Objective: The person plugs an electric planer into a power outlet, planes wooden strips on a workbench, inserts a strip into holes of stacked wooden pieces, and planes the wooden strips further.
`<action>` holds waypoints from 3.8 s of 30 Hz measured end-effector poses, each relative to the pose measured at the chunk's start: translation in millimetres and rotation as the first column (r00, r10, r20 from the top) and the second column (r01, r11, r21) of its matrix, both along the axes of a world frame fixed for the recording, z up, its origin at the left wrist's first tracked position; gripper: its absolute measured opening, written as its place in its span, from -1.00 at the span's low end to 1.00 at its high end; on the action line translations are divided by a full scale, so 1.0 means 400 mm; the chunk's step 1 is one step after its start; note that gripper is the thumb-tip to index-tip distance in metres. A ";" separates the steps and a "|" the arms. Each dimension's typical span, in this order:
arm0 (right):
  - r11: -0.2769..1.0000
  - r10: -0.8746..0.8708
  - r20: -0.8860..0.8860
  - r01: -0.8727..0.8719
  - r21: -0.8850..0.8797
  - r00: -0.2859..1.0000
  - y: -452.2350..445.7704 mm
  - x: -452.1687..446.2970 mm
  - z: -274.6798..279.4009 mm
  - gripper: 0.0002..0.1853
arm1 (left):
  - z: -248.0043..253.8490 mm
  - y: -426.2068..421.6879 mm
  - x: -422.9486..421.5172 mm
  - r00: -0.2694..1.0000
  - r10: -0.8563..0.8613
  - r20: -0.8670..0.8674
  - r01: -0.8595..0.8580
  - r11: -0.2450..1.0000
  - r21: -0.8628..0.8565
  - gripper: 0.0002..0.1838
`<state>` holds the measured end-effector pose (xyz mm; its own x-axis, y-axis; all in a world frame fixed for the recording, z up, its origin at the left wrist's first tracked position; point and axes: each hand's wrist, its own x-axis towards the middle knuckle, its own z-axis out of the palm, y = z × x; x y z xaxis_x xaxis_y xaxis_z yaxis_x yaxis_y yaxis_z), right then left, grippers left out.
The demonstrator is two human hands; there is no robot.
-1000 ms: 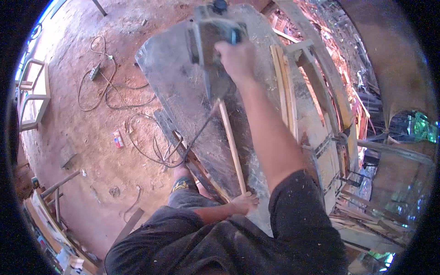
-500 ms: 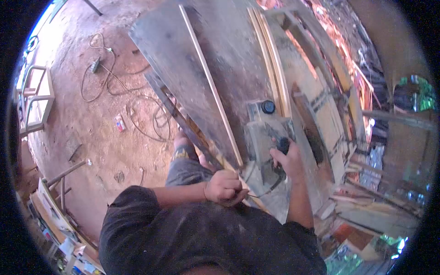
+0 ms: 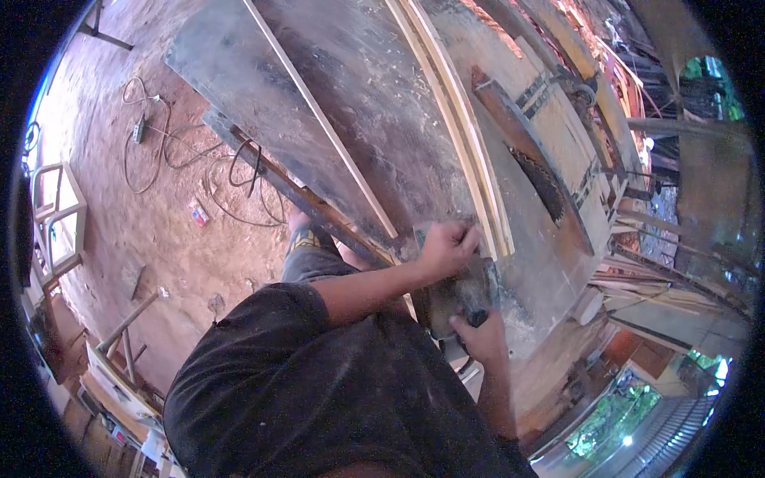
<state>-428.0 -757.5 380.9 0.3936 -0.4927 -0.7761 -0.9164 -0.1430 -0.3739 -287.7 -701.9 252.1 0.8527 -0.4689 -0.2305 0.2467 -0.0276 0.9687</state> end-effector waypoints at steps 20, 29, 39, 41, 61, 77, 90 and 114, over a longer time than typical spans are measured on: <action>0.983 0.169 0.238 -0.147 -0.107 0.956 0.049 0.001 0.007 -0.55 | -0.127 0.462 0.940 0.805 -0.026 0.592 -0.550 0.339 0.763 -0.49; 0.978 0.161 0.339 -0.196 0.069 0.927 0.102 0.041 -0.072 -0.58 | -0.143 0.490 0.927 0.878 -0.096 0.468 -0.403 0.377 0.834 -0.48; 0.961 0.259 0.293 -0.276 0.018 0.921 0.106 0.032 -0.073 -0.66 | -0.142 0.481 0.918 0.868 0.036 0.495 -0.467 0.396 0.791 -0.52; 0.958 0.271 0.326 -0.287 0.002 0.906 0.103 0.033 -0.086 -0.67 | -0.154 0.476 0.925 0.860 0.039 0.509 -0.483 0.386 0.786 -0.54; 0.930 0.360 0.186 -0.368 0.005 0.914 0.109 0.111 -0.086 -0.61 | -0.148 0.479 0.913 0.902 0.011 0.432 -0.404 0.377 0.833 -0.68; 0.939 0.343 0.349 -0.320 -0.124 0.872 0.175 0.364 -0.146 -0.64 | -0.152 0.482 0.906 0.882 0.062 0.468 -0.444 0.446 0.777 -0.72; 0.905 0.425 0.323 -0.402 -0.139 0.846 0.288 0.724 -0.064 -0.66 | -0.142 0.498 0.926 0.887 0.037 0.461 -0.412 0.513 0.753 -0.48; 0.934 0.355 0.287 -0.349 -0.075 0.890 0.227 0.452 -0.098 -0.58 | -0.139 0.596 1.261 0.889 0.043 0.456 -0.430 0.425 0.797 -0.69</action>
